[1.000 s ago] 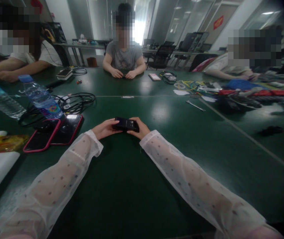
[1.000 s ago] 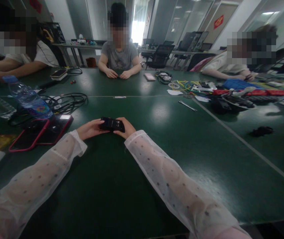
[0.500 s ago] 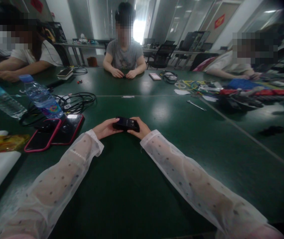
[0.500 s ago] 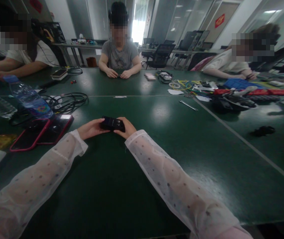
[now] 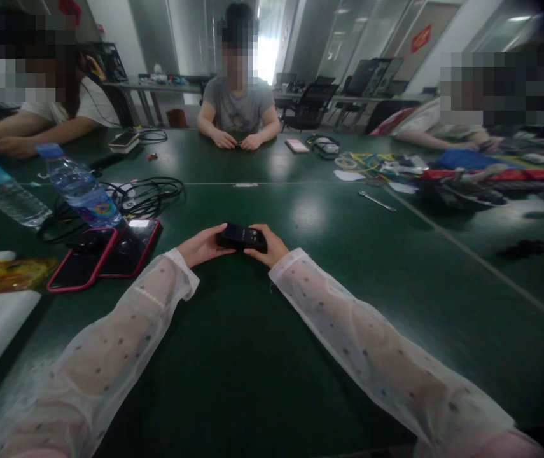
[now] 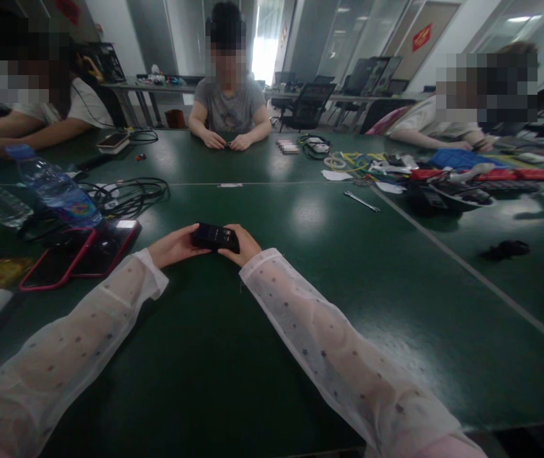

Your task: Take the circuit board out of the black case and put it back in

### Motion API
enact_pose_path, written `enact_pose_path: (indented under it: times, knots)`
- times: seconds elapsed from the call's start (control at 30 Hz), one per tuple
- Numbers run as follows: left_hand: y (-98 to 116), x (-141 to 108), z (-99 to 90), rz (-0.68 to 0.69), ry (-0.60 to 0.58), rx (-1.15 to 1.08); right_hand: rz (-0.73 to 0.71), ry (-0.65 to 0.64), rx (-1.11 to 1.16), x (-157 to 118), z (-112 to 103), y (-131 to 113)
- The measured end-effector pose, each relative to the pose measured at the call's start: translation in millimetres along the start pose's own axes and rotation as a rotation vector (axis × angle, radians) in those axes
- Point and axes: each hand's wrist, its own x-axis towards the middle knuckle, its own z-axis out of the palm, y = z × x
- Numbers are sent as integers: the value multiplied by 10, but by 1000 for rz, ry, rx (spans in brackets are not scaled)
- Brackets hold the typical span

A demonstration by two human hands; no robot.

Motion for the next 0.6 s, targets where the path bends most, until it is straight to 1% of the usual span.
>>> enact_pose_path:
  times: [0.33,0.53,0.6]
  knots:
    - [-7,33,-29,-11,14,-14,-29,10,6,-5,-6,-11]
    - [0,25,-28,-17,-13,-22,-61,43,-87,-9,6,28]
    - [0,27,-25,-16,-13,-27,-69,35,-96,-8,10,39]
